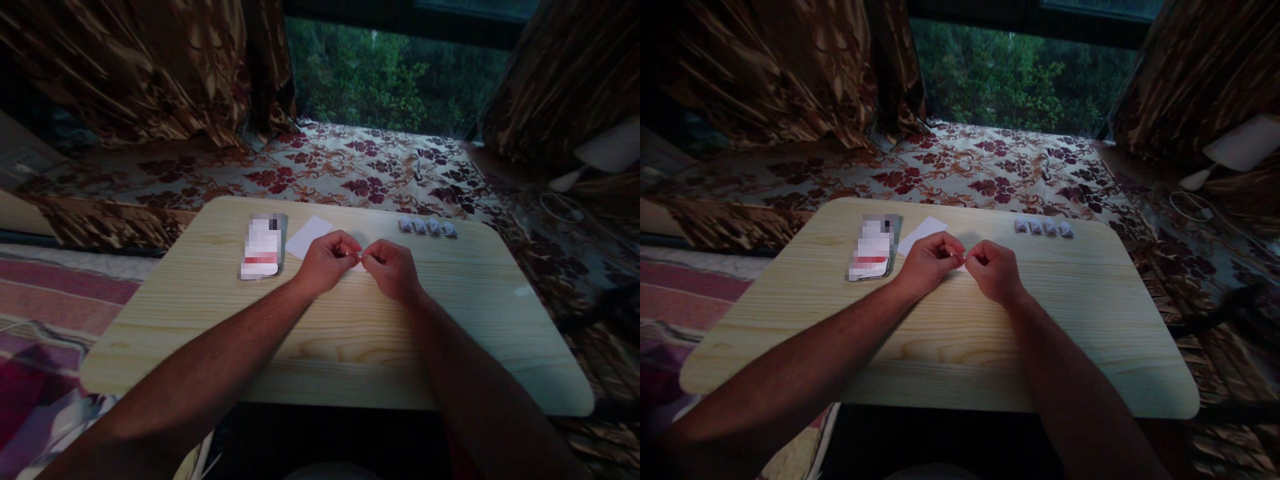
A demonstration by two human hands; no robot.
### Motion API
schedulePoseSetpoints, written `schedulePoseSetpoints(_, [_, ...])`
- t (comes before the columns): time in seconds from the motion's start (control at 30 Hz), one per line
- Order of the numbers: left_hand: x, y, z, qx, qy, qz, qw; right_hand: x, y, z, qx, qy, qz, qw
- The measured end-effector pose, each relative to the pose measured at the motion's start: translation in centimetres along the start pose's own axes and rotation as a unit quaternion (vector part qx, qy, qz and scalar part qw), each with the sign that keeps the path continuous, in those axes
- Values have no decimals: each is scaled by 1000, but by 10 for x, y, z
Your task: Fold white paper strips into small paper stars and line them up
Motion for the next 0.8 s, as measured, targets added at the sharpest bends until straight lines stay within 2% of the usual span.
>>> schedulePoseSetpoints(0.8, [2, 1, -1, 29, -4, -23, 999, 1, 0, 1, 31, -9, 12, 999])
Point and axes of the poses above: each hand's wrist, its own y-axis away from the middle knuckle, its own z-axis out of the palm, x = y × z, the point moved 2 cm from there along -y, towards the middle knuckle, and after that the axes turned 15 degrees about -x, right-handed, at the moved point
